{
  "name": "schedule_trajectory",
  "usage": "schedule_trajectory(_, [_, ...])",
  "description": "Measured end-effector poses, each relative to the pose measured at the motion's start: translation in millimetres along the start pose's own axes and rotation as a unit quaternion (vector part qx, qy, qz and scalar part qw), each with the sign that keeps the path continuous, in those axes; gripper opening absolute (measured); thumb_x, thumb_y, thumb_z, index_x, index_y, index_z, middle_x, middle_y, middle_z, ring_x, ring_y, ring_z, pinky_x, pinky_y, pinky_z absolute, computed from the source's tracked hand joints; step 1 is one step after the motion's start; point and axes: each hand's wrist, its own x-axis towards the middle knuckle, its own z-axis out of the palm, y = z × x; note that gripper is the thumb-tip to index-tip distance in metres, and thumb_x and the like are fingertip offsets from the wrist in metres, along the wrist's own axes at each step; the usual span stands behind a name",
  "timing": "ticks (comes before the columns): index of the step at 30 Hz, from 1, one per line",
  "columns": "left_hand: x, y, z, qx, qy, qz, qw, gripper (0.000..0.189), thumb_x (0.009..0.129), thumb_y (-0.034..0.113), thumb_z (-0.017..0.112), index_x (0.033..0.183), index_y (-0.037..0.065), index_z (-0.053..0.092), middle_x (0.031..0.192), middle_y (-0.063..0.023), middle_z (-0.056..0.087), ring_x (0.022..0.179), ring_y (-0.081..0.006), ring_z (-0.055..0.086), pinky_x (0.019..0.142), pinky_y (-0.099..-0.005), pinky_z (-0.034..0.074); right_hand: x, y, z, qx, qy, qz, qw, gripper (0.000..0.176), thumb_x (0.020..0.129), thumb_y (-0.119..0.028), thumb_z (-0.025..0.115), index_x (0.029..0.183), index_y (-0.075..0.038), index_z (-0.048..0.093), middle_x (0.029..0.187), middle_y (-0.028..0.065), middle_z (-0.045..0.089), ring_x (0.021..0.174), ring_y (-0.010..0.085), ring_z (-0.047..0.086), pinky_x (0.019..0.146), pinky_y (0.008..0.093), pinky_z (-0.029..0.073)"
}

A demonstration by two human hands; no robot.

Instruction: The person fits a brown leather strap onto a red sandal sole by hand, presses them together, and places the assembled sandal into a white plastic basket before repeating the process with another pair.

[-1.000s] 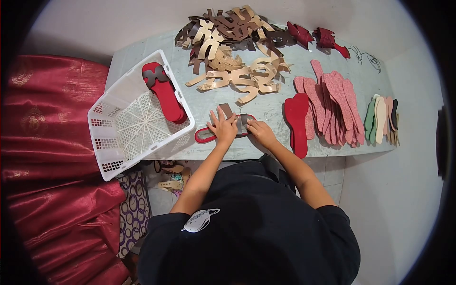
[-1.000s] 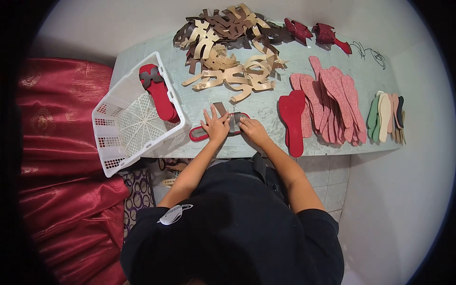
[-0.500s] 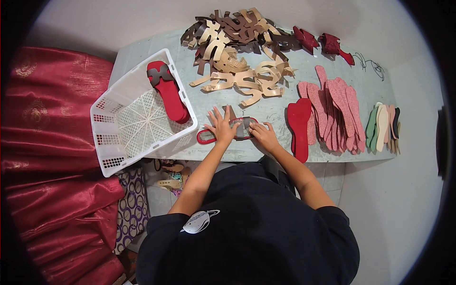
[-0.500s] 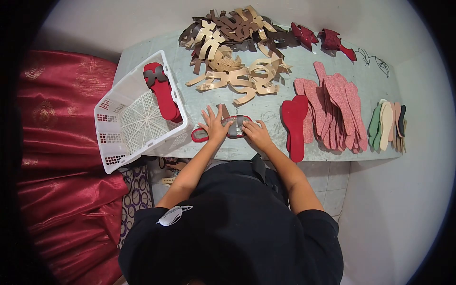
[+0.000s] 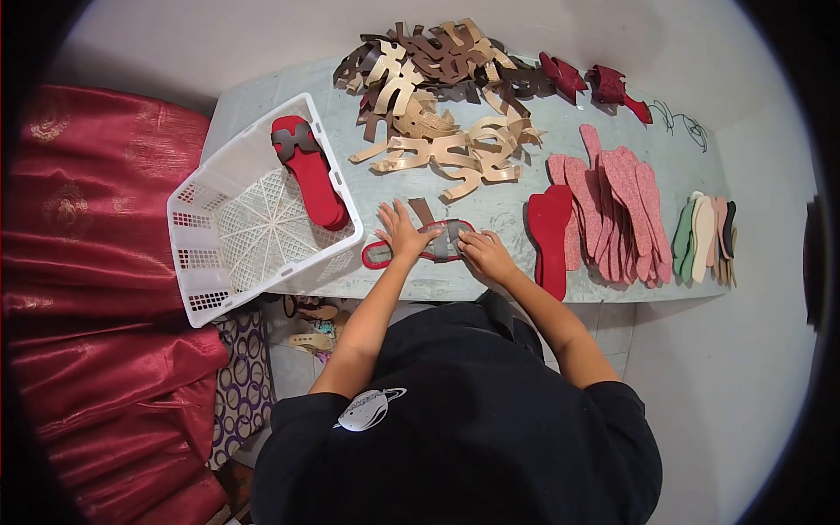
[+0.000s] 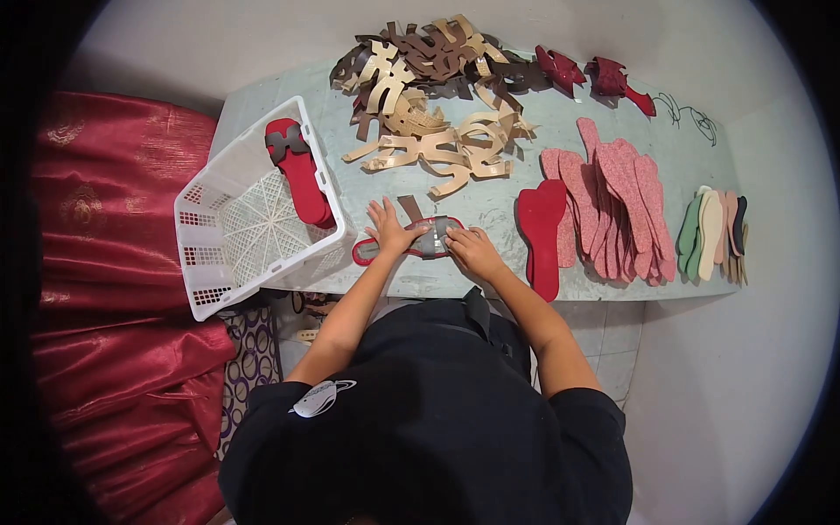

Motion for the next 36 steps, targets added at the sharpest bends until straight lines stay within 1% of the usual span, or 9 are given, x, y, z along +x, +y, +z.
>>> schedule_trajectory(9, [-4,-2,1,0.032,0.003,-0.029,0.999,0.116,0.048,0.057,0.077,0.137,0.005,0.024,0.144,-0.0251,0.001,0.134,-0.0351,-0.010,0.094,-0.0663,-0.009,0,-2,0,0.013,0.023,0.049,0.998,0.023,0.075,-0.017,0.063,0.098,-0.013,0.060,0.114,0.0008,0.057,0.103,0.0152,0.053,0.088,0.0409,0.037])
schedule_trajectory(12, [-5,2,0,0.028,-0.008,-0.012,1.000,0.109,0.047,0.054,0.078,0.135,0.009,0.031,0.144,-0.0239,0.001,0.134,-0.0349,-0.009,0.093,-0.0672,-0.009,0,-1,-1,0.021,0.028,0.049,0.998,0.023,0.074,-0.016,0.063,0.097,-0.014,0.060,0.113,0.0001,0.058,0.101,0.0150,0.054,0.088,0.0417,0.036])
schedule_trajectory(18, [-1,6,4,0.000,0.012,-0.067,0.998,0.095,0.045,0.040,0.084,0.127,0.018,0.041,0.144,-0.0233,0.002,0.134,-0.0354,-0.007,0.094,-0.0674,-0.008,1,-3,0,0.042,0.036,0.065,0.996,0.025,0.073,-0.016,0.064,0.098,-0.014,0.060,0.111,-0.0004,0.059,0.101,0.0150,0.054,0.087,0.0406,0.036])
schedule_trajectory(24, [-2,8,-2,-0.007,-0.013,-0.031,0.999,0.085,0.049,0.038,0.083,0.121,0.017,0.044,0.144,-0.0230,0.009,0.134,-0.0364,-0.004,0.094,-0.0666,-0.011,3,-3,-3,0.040,0.023,0.065,0.997,0.027,0.073,-0.015,0.064,0.099,-0.015,0.060,0.111,-0.0005,0.059,0.099,0.0146,0.054,0.086,0.0395,0.035])
schedule_trajectory(27, [-5,4,1,-0.022,-0.001,0.022,1.000,0.075,0.052,0.035,0.082,0.114,0.013,0.046,0.142,-0.0193,0.020,0.134,-0.0366,-0.002,0.094,-0.0657,-0.011,2,-4,-3,0.039,0.033,0.065,0.997,0.028,0.072,-0.015,0.064,0.100,-0.015,0.060,0.111,-0.0002,0.059,0.099,0.0149,0.054,0.086,0.0385,0.036])
schedule_trajectory(29, [-5,2,3,-0.050,0.018,0.056,0.997,0.065,0.057,0.032,0.080,0.107,0.011,0.045,0.133,-0.0137,0.041,0.133,-0.0309,0.016,0.096,-0.0625,-0.014,2,-3,-2,0.046,0.032,0.060,0.997,0.029,0.073,-0.015,0.064,0.101,-0.013,0.060,0.111,0.0013,0.059,0.099,0.0155,0.055,0.084,0.0377,0.036])
schedule_trajectory(30, [-5,1,4,-0.050,0.018,0.056,0.997,0.065,0.057,0.032,0.080,0.107,0.011,0.045,0.133,-0.0137,0.041,0.133,-0.0309,0.016,0.096,-0.0625,-0.014,3,-3,-3,0.045,0.032,0.061,0.997,0.029,0.073,-0.015,0.064,0.101,-0.013,0.060,0.111,0.0013,0.059,0.099,0.0155,0.055,0.084,0.0377,0.036])
schedule_trajectory(32, [-6,-1,3,-0.123,-0.031,0.078,0.989,0.057,0.062,0.029,0.078,0.104,0.010,0.045,0.113,-0.0071,0.059,0.120,-0.0228,0.042,0.097,-0.0588,-0.016,3,-4,-3,0.036,0.032,0.056,0.997,0.029,0.073,-0.015,0.065,0.101,-0.012,0.060,0.111,0.0017,0.059,0.099,0.0159,0.055,0.083,0.0368,0.036])
schedule_trajectory(36, [-11,-3,10,-0.162,-0.013,0.112,0.980,0.051,0.065,0.025,0.075,0.102,0.011,0.042,0.098,-0.0037,0.065,0.102,-0.0184,0.057,0.096,-0.0576,-0.018,3,-5,-2,0.042,0.038,0.057,0.997,0.029,0.073,-0.015,0.065,0.101,-0.012,0.060,0.111,0.0017,0.059,0.098,0.0163,0.055,0.083,0.0364,0.037])
